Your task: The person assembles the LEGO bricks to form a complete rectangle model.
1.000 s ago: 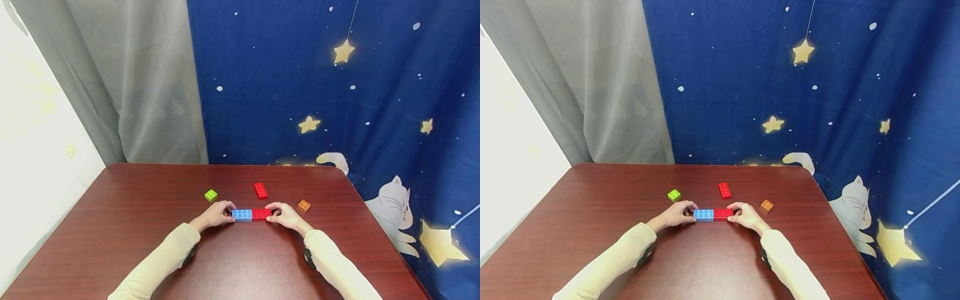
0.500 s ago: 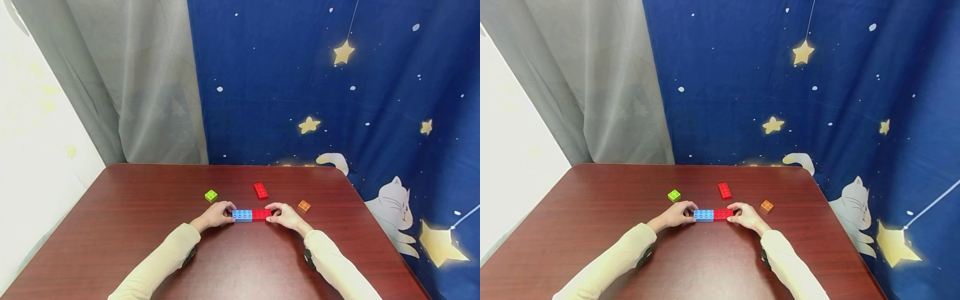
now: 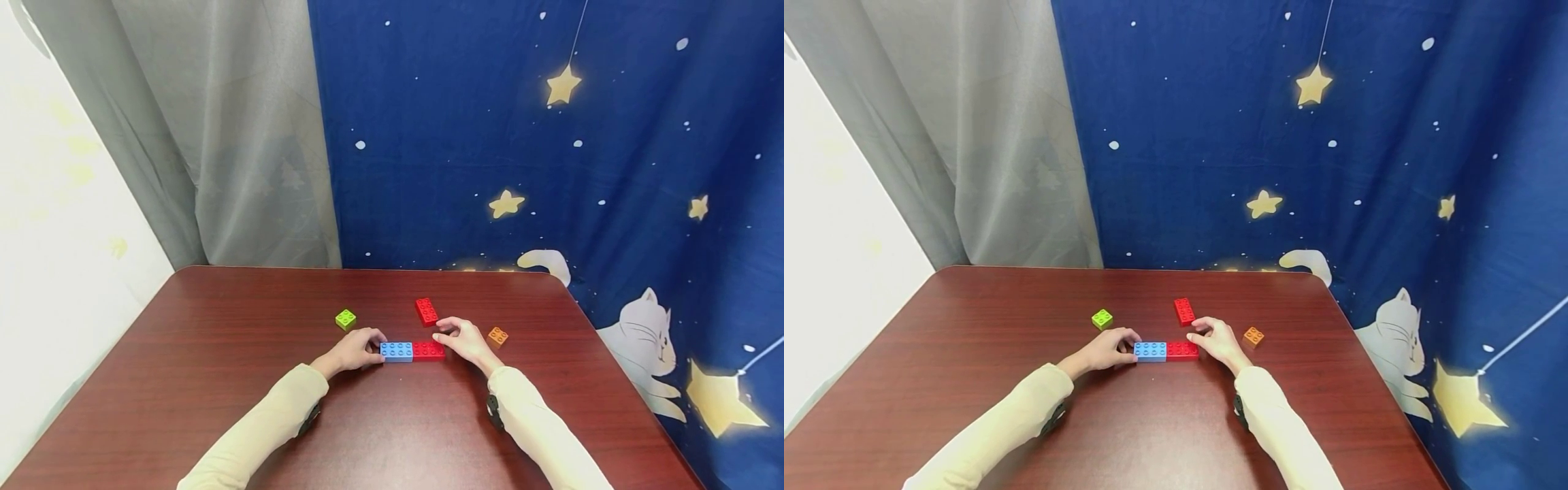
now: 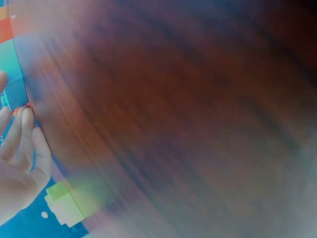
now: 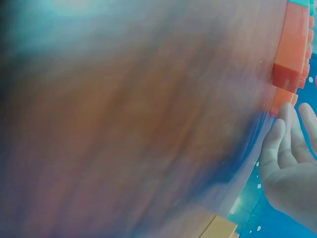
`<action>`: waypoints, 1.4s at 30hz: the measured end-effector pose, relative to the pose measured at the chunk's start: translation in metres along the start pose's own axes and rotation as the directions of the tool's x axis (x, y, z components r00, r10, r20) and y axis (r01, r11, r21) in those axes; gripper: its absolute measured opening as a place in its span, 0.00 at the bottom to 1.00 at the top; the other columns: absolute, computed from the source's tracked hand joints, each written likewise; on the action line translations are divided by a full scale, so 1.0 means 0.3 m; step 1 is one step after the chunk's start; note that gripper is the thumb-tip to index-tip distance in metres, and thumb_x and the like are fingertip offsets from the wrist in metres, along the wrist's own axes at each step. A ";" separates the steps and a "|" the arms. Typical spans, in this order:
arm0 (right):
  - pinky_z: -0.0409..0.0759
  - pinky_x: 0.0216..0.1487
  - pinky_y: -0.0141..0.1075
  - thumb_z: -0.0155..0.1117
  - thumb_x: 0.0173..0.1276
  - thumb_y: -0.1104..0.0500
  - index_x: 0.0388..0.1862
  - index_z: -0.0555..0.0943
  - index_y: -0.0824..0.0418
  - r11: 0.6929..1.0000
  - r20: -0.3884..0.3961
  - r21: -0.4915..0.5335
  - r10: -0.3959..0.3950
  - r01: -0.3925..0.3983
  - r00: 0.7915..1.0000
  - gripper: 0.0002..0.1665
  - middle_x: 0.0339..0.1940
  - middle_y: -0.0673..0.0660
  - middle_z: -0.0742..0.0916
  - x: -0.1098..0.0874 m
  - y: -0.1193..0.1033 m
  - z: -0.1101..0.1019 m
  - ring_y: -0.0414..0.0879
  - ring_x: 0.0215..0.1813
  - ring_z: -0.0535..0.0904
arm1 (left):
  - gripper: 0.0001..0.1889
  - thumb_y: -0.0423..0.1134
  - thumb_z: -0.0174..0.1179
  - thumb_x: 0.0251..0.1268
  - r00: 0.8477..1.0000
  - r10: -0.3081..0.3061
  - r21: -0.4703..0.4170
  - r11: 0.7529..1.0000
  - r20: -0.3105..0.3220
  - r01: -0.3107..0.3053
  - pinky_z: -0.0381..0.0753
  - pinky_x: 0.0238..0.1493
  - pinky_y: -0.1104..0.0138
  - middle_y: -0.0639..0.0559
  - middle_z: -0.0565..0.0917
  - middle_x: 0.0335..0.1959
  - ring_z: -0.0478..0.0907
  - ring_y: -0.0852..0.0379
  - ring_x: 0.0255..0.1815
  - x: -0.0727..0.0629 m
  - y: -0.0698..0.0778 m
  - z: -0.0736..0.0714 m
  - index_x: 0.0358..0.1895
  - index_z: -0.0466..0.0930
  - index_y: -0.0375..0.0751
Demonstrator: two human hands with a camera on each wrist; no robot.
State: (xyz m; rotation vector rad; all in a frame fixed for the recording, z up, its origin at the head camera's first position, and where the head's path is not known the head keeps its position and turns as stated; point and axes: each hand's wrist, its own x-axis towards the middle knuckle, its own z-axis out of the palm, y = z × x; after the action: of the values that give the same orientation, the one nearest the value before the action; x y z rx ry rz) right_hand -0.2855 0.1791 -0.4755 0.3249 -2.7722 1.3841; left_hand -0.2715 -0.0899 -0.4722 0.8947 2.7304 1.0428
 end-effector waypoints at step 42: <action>0.71 0.36 0.43 0.68 0.49 0.47 0.47 0.76 0.57 0.918 -0.149 -0.305 0.217 -0.254 0.965 0.27 0.37 0.53 0.80 0.101 -0.061 0.067 0.49 0.36 0.73 | 0.14 0.36 0.65 0.48 1.000 0.011 0.019 1.000 -0.003 -0.010 0.70 0.30 0.69 0.52 0.75 0.31 0.71 0.60 0.28 0.004 -0.011 0.010 0.39 0.75 0.37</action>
State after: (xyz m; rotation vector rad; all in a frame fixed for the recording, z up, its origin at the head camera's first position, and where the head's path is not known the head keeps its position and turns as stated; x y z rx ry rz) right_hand -0.3103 0.1473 -0.4696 -0.0993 -2.9485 0.9166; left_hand -0.2732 -0.0896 -0.4763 0.9119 2.7463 1.0225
